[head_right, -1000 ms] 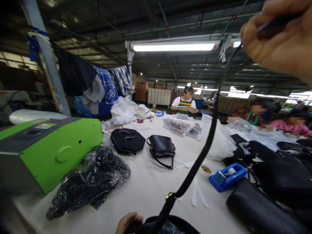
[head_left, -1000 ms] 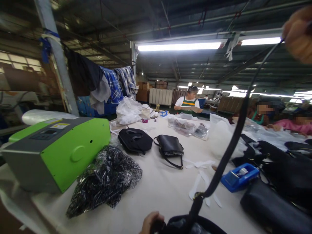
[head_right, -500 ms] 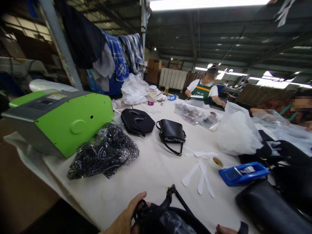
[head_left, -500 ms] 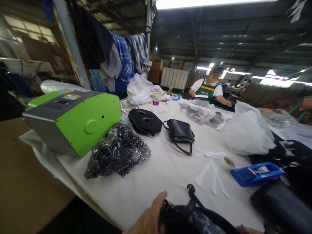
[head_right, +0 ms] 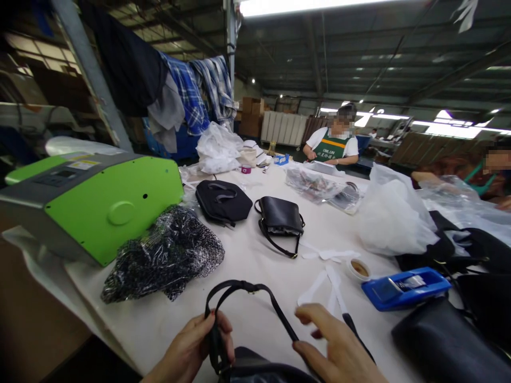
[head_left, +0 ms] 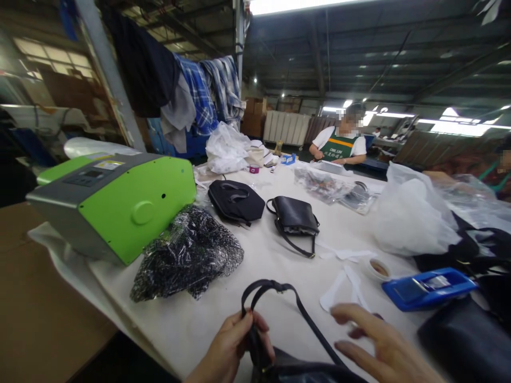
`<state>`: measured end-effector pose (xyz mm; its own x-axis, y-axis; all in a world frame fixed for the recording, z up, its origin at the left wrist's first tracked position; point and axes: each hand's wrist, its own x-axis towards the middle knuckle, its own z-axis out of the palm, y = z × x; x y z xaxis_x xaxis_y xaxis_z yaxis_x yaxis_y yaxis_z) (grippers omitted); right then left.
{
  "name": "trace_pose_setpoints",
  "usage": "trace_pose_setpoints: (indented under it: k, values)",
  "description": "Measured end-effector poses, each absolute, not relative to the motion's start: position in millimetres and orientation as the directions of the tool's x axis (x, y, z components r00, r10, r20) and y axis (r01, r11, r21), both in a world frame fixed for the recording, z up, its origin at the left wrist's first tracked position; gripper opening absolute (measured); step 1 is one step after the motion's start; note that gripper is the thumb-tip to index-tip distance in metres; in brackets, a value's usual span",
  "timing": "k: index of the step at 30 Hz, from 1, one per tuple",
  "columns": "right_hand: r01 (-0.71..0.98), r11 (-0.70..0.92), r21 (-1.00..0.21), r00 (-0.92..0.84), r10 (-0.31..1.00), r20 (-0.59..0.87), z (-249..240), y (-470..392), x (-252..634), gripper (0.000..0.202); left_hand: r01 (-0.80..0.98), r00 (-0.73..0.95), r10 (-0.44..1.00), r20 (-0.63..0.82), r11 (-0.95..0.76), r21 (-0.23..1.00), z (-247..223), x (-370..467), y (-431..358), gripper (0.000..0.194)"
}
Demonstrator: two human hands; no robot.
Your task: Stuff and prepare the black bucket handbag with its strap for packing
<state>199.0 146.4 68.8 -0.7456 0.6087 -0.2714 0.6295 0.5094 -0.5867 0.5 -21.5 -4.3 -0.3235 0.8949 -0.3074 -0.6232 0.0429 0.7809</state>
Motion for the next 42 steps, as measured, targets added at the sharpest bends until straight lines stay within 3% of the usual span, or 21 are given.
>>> trace_pose_setpoints:
  k: [2, 5, 7, 10, 13, 16, 18, 20, 28, 31, 38, 42]
  values:
    - [0.549, 0.537, -0.64, -0.821, 0.491, -0.292, 64.9, 143.6, 168.7, 0.07, -0.652, -0.3, 0.901, -0.315, 0.048, 0.757, -3.8, 2.2, -12.4, 0.05]
    - [0.489, 0.57, -0.66, -0.871, 0.352, -0.342, 53.4, 141.2, 137.4, 0.087, -0.771, -0.138, 0.952, -0.272, 0.069, 0.633, -5.7, 5.2, -1.1, 0.058]
    - [0.439, 0.605, -0.664, -0.898, 0.31, -0.312, 42.6, 139.3, 127.3, 0.087, -0.813, 0.06, 0.979, -0.193, 0.16, 0.561, -7.6, 6.7, 4.2, 0.061]
    - [0.395, 0.591, -0.703, -0.916, 0.312, -0.253, 24.6, 134.6, 122.1, 0.083, -0.734, 0.288, 0.946, -0.15, 0.318, 0.6, -12.4, 8.1, 9.4, 0.076]
    - [0.4, 0.463, -0.791, -0.912, 0.289, -0.291, 13.3, 132.6, 122.4, 0.046, -0.659, 0.364, 0.904, -0.224, 0.42, 0.625, -15.5, 6.8, 10.0, 0.093]
    - [0.426, 0.354, -0.833, -0.893, 0.313, -0.323, 20.8, 141.9, 128.9, 0.018, -0.663, 0.237, 0.928, -0.287, 0.371, 0.65, -10.6, 1.6, 4.6, 0.08]
    - [0.46, 0.305, -0.834, -0.863, 0.377, -0.337, 38.4, 153.6, 137.3, 0.011, -0.665, 0.115, 0.942, -0.316, 0.309, 0.679, -3.8, -2.1, 0.2, 0.06]
    - [0.49, 0.266, -0.83, -0.84, 0.398, -0.368, 63.5, 164.6, 146.9, 0.007, -0.654, 0.044, 0.94, -0.338, 0.283, 0.702, 2.6, -3.6, -2.2, 0.055]
    - [0.311, -0.143, -0.94, -0.855, 0.39, -0.342, 151.2, 148.4, 153.6, 0.024, -0.477, 0.024, 0.982, -0.187, 0.175, 0.861, 0.1, 12.4, -3.4, 0.059]
    - [0.284, -0.225, -0.932, -0.844, 0.403, -0.355, 159.2, 137.8, 147.5, 0.021, -0.47, 0.0, 0.994, -0.108, 0.095, 0.877, -13.3, 16.0, -14.0, 0.055]
    - [0.183, -0.378, -0.908, -0.81, 0.466, -0.357, 153.3, 135.7, 131.8, 0.019, -0.291, -0.042, 0.996, -0.084, 0.068, 0.954, -26.3, 22.5, -28.4, 0.049]
    - [0.168, -0.447, -0.879, -0.791, 0.471, -0.391, 153.3, 131.1, 111.1, 0.022, -0.349, -0.001, 1.0, -0.031, 0.029, 0.937, -20.9, 26.9, -23.3, 0.043]
